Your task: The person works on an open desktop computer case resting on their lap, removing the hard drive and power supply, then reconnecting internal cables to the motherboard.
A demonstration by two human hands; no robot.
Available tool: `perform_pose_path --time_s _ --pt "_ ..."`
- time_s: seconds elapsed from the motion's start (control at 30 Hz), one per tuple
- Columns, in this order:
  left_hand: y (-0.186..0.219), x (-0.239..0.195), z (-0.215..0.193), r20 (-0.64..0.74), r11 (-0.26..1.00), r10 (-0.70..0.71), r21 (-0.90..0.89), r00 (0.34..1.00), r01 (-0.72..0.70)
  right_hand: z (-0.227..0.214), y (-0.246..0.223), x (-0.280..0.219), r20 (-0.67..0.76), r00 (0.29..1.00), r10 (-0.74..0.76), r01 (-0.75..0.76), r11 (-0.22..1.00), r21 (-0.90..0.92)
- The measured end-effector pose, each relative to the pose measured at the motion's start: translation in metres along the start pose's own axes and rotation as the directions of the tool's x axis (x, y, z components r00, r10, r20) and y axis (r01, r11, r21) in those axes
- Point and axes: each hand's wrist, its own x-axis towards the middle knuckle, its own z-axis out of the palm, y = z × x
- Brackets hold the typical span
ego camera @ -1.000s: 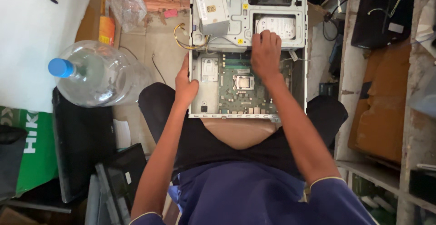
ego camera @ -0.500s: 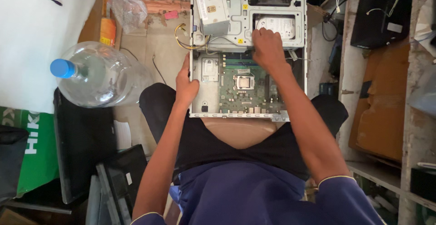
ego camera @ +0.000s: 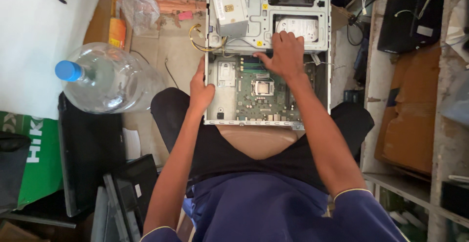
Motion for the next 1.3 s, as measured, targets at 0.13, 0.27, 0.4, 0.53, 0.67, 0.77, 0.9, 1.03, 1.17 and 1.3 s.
perform_pose_path --time_s 0.13,0.27,0.4,0.53,0.67,0.77,0.9,1.03,1.17,1.3 --pt "-0.003 -0.001 -0.001 0.003 1.0 0.012 -0.016 1.0 -0.012 0.002 -0.001 0.0 -0.026 1.0 0.0 0.0 1.0 0.009" --pt "-0.001 -0.002 -0.002 0.013 1.0 0.025 -0.007 1.0 -0.025 0.003 -0.001 0.001 -0.019 1.0 0.022 -0.021 0.999 0.025" --pt "0.001 -0.002 -0.002 0.009 1.0 0.003 0.025 1.0 -0.003 0.0 0.0 0.003 -0.008 0.999 0.036 -0.036 0.999 0.032" --pt "0.005 -0.002 -0.002 0.012 0.999 0.008 -0.036 1.0 -0.008 -0.011 -0.004 0.006 0.016 0.997 0.079 -0.08 0.991 0.111" --pt "0.008 -0.005 -0.004 0.023 0.997 -0.028 -0.065 0.999 0.03 -0.027 -0.004 0.005 -0.072 0.997 0.042 -0.021 0.963 0.27" --pt "0.015 0.001 -0.002 0.029 0.998 -0.031 -0.05 0.999 0.033 -0.043 -0.004 -0.005 -0.176 0.976 0.126 -0.041 0.905 0.424" --pt "0.019 -0.003 -0.004 0.029 0.999 -0.026 -0.044 0.999 0.028 -0.067 -0.004 -0.053 -0.164 0.922 0.35 -0.226 0.832 0.507" --pt "0.025 -0.004 -0.005 0.039 0.995 -0.005 -0.102 0.999 0.008 -0.089 0.011 -0.099 -0.204 0.878 0.433 -0.313 0.842 0.439" --pt "0.028 -0.005 -0.004 0.043 0.988 -0.047 -0.145 0.998 0.053 -0.086 0.023 -0.126 -0.172 0.859 0.481 -0.406 0.847 0.342" --pt "0.029 -0.003 -0.003 0.066 0.95 -0.052 -0.303 0.996 0.069 -0.074 0.037 -0.128 -0.099 0.816 0.57 -0.485 0.768 0.418"
